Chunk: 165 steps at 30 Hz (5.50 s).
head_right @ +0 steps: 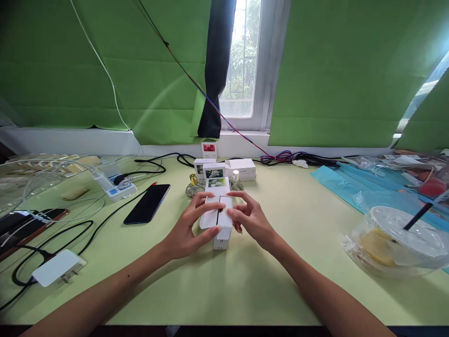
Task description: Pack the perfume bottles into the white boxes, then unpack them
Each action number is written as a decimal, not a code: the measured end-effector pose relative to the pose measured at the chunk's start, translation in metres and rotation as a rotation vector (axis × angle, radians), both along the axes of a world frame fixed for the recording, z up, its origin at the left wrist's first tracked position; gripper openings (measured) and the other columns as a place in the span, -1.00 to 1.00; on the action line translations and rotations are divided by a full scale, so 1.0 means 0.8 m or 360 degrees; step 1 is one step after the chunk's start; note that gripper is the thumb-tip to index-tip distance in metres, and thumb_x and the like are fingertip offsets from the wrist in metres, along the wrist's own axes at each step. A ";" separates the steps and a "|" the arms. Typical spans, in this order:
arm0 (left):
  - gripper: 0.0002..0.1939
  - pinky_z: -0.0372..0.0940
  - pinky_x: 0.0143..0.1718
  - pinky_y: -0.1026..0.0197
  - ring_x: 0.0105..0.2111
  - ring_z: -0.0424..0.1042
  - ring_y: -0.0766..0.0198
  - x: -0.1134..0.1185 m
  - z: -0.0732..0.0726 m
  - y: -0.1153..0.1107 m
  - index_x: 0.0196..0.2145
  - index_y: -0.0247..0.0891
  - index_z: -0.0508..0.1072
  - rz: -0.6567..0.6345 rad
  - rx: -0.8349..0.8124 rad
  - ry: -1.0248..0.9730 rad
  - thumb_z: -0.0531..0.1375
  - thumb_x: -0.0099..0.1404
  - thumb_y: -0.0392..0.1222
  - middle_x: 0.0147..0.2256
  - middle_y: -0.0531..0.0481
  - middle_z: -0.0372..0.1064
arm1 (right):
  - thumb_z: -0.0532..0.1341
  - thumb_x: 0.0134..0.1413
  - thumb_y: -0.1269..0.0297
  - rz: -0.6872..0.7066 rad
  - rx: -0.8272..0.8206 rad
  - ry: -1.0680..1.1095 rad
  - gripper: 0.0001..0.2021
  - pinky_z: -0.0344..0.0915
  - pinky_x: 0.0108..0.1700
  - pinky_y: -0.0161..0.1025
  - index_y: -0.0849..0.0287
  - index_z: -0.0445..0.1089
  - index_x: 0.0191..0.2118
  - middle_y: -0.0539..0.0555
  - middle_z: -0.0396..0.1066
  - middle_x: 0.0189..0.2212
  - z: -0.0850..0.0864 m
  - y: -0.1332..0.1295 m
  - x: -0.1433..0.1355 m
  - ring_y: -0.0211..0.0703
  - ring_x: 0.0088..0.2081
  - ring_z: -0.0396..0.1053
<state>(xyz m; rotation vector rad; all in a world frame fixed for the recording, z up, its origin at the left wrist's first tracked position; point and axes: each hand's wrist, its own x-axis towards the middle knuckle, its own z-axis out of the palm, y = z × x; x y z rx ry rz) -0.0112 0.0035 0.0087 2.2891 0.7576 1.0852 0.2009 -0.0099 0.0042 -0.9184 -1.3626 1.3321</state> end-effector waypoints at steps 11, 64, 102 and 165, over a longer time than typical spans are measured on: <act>-0.60 0.32 0.17 -0.03 0.24 0.19 -0.05 -0.001 -0.002 0.002 0.11 -0.13 0.44 -0.0013 0.0043 0.0036 0.29 0.35 -0.03 0.07 -0.18 0.20 | 0.37 0.09 -0.01 0.0029 -0.0028 0.0013 -0.48 0.20 -0.50 -0.32 0.12 0.35 0.10 -0.09 0.35 -0.53 -0.002 0.004 0.004 -0.29 -0.54 0.22; -0.77 0.31 0.18 -0.09 0.26 0.18 -0.08 0.003 -0.006 -0.008 -0.03 -0.13 0.43 -0.0004 0.0013 -0.0026 0.24 0.40 -0.05 0.21 -0.19 0.05 | 0.36 0.10 -0.06 -0.0028 0.0020 -0.0049 -0.46 0.21 -0.50 -0.29 0.12 0.38 0.11 -0.10 0.32 -0.54 -0.002 0.001 0.002 -0.27 -0.55 0.22; -0.58 0.25 0.23 -0.15 0.29 0.15 -0.08 0.001 0.000 -0.009 0.10 -0.08 0.27 0.0078 -0.0016 -0.0152 0.27 0.35 -0.08 0.19 -0.19 0.13 | 0.24 0.26 -0.07 -0.0044 0.0496 -0.0283 -0.50 0.37 0.17 0.01 -0.09 0.35 0.26 0.10 0.24 0.34 -0.006 -0.002 0.001 0.06 0.19 0.32; -0.53 0.22 0.26 -0.14 0.29 0.19 -0.03 0.007 -0.003 -0.011 0.18 -0.05 0.18 0.0087 -0.0056 -0.0287 0.20 0.37 -0.20 0.25 -0.15 0.14 | 0.29 0.28 0.18 -0.0080 0.0903 -0.0359 -0.64 0.40 0.04 -0.04 -0.04 0.41 0.16 0.15 0.39 0.24 -0.006 -0.008 0.000 0.12 0.29 0.28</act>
